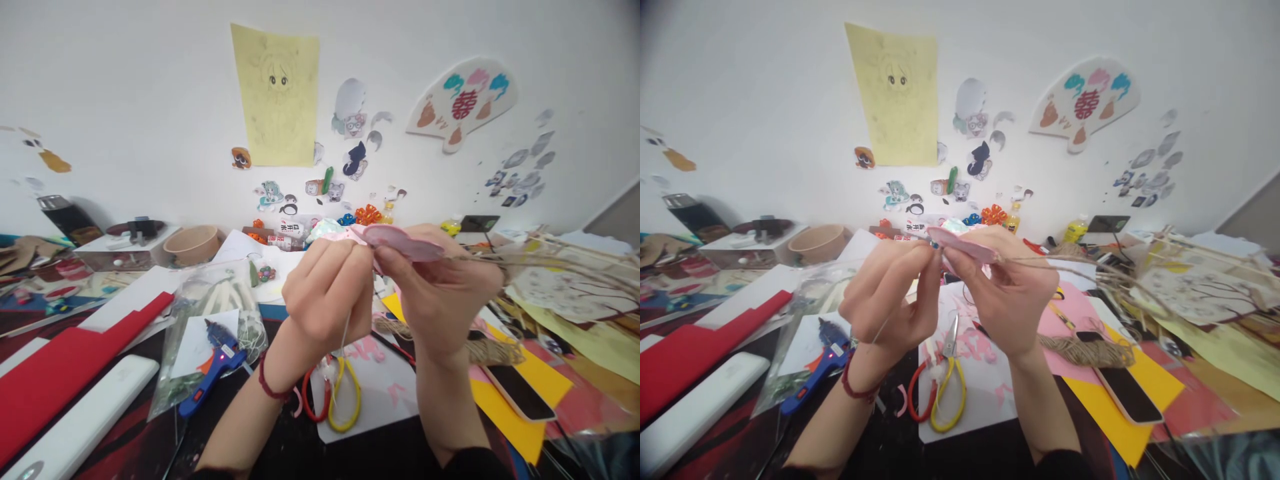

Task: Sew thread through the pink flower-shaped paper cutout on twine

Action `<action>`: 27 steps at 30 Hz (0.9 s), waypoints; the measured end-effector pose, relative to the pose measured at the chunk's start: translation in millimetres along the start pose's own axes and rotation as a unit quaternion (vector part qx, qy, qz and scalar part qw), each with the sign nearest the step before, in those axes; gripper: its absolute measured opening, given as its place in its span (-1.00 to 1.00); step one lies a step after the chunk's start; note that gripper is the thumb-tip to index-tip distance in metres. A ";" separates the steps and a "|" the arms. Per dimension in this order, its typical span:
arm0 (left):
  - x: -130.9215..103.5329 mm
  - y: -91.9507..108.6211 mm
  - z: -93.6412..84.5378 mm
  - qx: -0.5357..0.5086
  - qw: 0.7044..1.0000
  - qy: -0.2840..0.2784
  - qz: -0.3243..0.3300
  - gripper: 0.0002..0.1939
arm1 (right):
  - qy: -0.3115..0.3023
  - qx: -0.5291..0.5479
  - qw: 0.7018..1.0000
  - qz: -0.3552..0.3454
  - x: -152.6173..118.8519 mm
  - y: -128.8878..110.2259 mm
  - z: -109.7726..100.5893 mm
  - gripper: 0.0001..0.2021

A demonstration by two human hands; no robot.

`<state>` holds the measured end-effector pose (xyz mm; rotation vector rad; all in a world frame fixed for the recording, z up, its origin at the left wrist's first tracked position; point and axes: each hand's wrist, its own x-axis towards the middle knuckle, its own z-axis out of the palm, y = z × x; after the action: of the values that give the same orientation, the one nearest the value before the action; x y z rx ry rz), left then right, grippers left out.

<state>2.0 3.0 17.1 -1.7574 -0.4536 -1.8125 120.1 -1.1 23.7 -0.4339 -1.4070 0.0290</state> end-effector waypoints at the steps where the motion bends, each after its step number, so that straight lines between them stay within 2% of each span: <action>1: -0.1 -0.5 0.6 -0.008 1.000 0.004 -0.008 -0.86 | 0.001 0.004 1.000 0.009 0.0 1.1 0.8 -0.75; 7: 1.3 -9.2 -2.1 -0.009 0.999 -0.037 0.006 -0.83 | 0.034 0.047 0.994 0.091 -0.1 13.5 -2.2 -0.90; 10: 3.4 -12.2 -4.7 -0.012 0.999 -0.040 0.003 -0.80 | 0.018 0.045 0.992 0.118 2.0 14.1 -8.7 -0.96; 15: 7.6 -12.2 -8.2 -0.059 0.997 -0.054 -0.012 -0.79 | -0.023 0.082 0.980 0.181 3.6 9.0 -15.1 -0.93; 20: 10.4 -10.9 -10.7 -0.095 0.993 -0.066 -0.027 -0.80 | -0.006 0.103 0.982 0.159 2.3 11.3 -13.9 -0.95; 23: 11.1 -11.0 -11.4 -0.110 0.992 -0.059 -0.031 -0.80 | -0.031 0.141 0.970 0.195 2.6 11.2 -13.0 -0.97; 27: 11.4 -12.0 -12.3 -0.110 0.991 -0.060 -0.036 -0.79 | -0.012 0.128 0.971 0.200 3.2 9.6 -10.2 -0.95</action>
<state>-14.8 3.1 29.1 -2.0326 -0.3816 -1.8735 132.7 5.8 22.8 -0.4949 -1.2997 0.5395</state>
